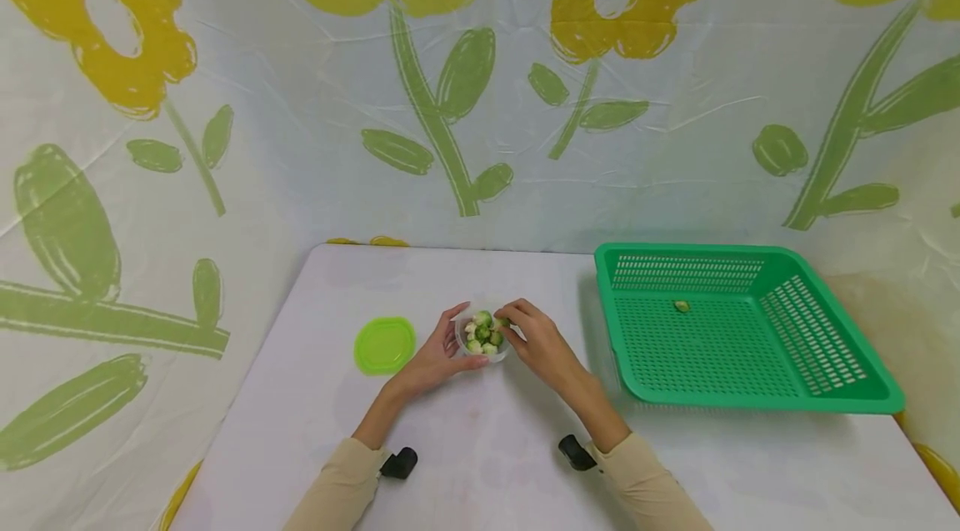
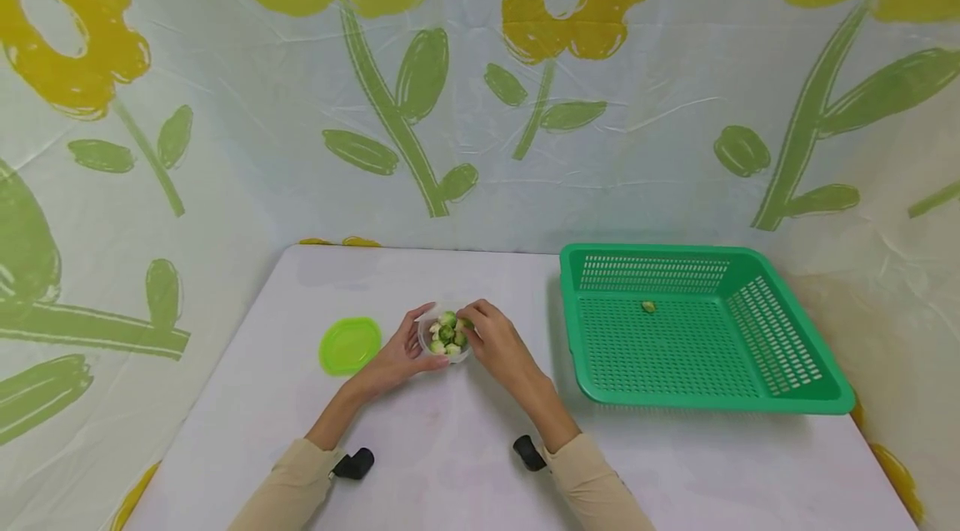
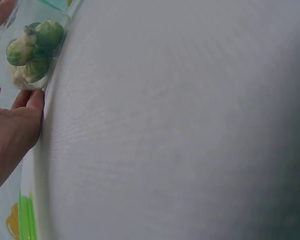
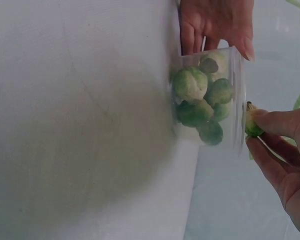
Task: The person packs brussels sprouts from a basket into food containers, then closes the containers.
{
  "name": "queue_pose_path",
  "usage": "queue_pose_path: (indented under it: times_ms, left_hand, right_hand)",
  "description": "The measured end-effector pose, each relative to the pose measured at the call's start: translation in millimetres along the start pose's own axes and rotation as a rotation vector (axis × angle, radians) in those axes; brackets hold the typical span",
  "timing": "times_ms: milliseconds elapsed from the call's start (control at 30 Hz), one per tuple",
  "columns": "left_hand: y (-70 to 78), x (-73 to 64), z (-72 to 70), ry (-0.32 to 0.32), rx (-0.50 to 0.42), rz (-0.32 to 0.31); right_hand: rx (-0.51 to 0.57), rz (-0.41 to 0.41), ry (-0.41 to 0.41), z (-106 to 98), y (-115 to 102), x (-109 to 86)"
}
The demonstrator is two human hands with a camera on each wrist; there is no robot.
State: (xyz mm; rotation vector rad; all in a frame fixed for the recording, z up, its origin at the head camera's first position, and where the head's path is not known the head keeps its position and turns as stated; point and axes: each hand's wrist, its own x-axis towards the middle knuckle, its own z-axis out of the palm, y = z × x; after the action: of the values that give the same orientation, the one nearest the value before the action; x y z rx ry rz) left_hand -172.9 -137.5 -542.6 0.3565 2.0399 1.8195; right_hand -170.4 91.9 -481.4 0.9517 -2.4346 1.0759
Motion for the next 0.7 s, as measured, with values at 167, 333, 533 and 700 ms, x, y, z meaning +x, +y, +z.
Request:
queue_pose_path:
  times_ms: [167, 333, 533, 700]
  left_hand:
    - [0.5, 0.7, -0.3, -0.009, -0.004, 0.007]
    - [0.7, 0.7, -0.6, -0.014, -0.013, 0.012]
    - [-1.0, 1.1, -1.1, -0.010, -0.022, 0.015]
    - [-1.6, 1.0, -0.9, -0.011, -0.020, 0.016]
  right_hand:
    - [0.007, 0.002, -0.018, 1.5, 2.2, -1.4]
    - [0.001, -0.008, -0.038, 2.2, 3.3, -2.6]
    - [-0.011, -0.018, -0.057, 2.5, 3.6, -3.3]
    - [-0.037, -0.010, -0.090, 2.0, 3.6, -2.5]
